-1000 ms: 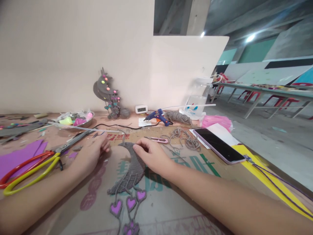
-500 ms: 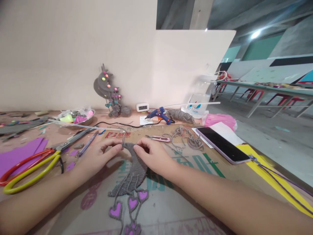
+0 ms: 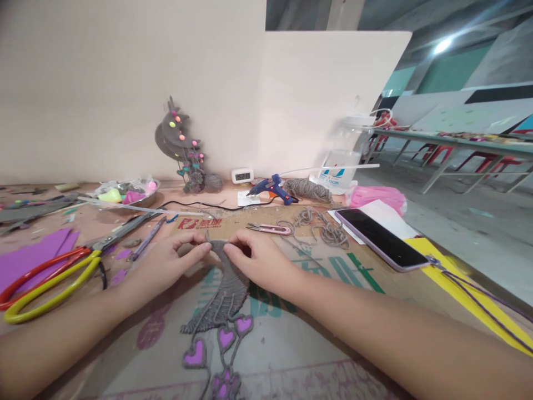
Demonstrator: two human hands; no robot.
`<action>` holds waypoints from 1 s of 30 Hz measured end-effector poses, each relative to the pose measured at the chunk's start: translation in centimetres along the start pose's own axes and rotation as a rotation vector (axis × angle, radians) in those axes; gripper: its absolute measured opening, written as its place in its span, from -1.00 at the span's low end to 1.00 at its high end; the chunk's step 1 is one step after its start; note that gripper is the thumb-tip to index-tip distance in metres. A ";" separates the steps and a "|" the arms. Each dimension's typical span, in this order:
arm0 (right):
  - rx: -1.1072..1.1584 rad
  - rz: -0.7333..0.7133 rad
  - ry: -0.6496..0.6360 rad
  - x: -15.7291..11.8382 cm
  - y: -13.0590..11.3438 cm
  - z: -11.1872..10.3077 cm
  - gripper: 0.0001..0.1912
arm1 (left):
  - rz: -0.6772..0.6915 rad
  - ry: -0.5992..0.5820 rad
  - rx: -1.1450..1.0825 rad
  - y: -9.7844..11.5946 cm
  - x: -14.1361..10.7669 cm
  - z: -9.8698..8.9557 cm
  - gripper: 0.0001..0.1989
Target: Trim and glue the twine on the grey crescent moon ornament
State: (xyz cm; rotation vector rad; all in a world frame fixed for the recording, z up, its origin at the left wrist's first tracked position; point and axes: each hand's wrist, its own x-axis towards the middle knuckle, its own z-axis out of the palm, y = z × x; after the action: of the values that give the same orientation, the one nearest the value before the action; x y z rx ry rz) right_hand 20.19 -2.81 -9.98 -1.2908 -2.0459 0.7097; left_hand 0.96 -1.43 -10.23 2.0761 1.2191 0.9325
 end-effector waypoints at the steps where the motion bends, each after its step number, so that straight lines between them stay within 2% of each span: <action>1: 0.006 -0.003 0.000 0.0 0.0 0.0 -0.79 | -0.003 0.000 -0.007 0.0 0.0 0.0 -0.80; 6: 0.033 0.013 0.000 0.1 0.2 0.1 -0.80 | 0.016 -0.012 -0.064 -0.1 0.0 -0.1 -0.76; 13: 0.040 -0.007 -0.006 -0.1 0.1 0.1 -0.80 | -0.016 -0.057 0.025 -0.2 -0.1 0.0 -0.73; 20: 0.071 0.028 -0.010 0.0 0.4 0.0 -0.77 | -0.040 -0.025 -0.167 0.0 0.0 -0.1 -0.65; 25: 0.077 0.016 -0.004 0.0 0.3 0.0 -0.79 | -0.024 0.033 -0.066 0.0 0.0 0.0 -0.81; 30: 0.083 -0.001 -0.006 0.0 0.2 0.0 -0.79 | -0.006 0.024 -0.033 -0.1 -0.1 0.1 -0.80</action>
State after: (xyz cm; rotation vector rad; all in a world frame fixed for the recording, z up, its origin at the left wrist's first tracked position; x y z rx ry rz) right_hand 20.30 -2.75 -10.09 -1.2419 -2.0000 0.7901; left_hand 0.96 -1.45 -10.33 2.0404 1.2130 0.9708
